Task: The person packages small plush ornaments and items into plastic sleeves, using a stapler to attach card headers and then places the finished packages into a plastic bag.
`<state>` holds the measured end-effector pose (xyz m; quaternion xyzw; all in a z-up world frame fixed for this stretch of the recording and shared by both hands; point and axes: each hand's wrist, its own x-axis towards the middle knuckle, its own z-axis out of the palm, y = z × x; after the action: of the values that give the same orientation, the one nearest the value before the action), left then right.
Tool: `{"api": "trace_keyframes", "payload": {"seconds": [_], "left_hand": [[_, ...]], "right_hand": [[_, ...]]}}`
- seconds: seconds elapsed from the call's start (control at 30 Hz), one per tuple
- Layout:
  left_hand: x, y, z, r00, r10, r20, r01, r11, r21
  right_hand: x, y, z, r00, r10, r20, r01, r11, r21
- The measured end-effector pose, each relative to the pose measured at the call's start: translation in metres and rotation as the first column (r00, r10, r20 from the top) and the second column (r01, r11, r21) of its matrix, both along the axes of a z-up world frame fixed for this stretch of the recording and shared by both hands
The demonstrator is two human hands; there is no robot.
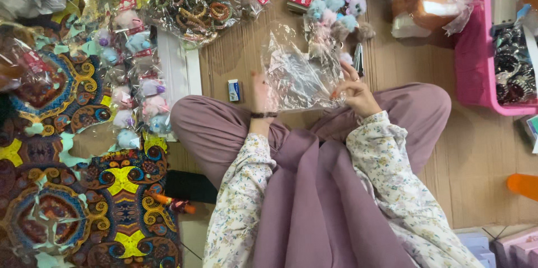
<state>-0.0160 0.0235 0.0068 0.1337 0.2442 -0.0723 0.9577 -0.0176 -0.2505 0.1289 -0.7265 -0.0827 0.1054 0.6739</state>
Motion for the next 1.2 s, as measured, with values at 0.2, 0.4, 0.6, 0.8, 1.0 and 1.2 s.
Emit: {"api": "trace_keyframes", "payload": {"seconds": [0.2,0.4,0.6,0.8,1.0,1.2], "left_hand": [[-0.010,-0.014,0.029,0.971,0.011,0.238,-0.100,0.924,0.368],[-0.003,-0.016,0.078,0.900,-0.060,0.431,-0.044,0.973,0.226],[-0.002,-0.013,0.075,0.905,-0.061,0.422,-0.039,0.974,0.225],[0.001,-0.009,0.063,0.925,0.024,0.380,-0.151,0.939,0.308],[-0.001,-0.007,0.034,0.960,0.105,0.260,-0.232,0.817,0.527],[-0.005,-0.011,0.016,0.870,-0.010,0.493,-0.156,0.942,0.296]], "right_hand": [[-0.003,-0.036,-0.074,0.998,-0.006,0.056,0.007,1.000,-0.015],[-0.003,-0.037,-0.080,0.996,-0.076,-0.039,0.082,0.981,0.178],[0.001,-0.032,-0.071,0.999,-0.040,0.030,0.043,0.993,-0.108],[0.003,-0.017,-0.061,0.929,0.039,0.367,0.146,0.874,-0.464],[0.001,0.042,-0.049,0.717,0.122,0.686,0.478,0.631,-0.611],[-0.016,0.103,-0.057,0.679,0.238,0.694,0.289,0.783,-0.551]]}}
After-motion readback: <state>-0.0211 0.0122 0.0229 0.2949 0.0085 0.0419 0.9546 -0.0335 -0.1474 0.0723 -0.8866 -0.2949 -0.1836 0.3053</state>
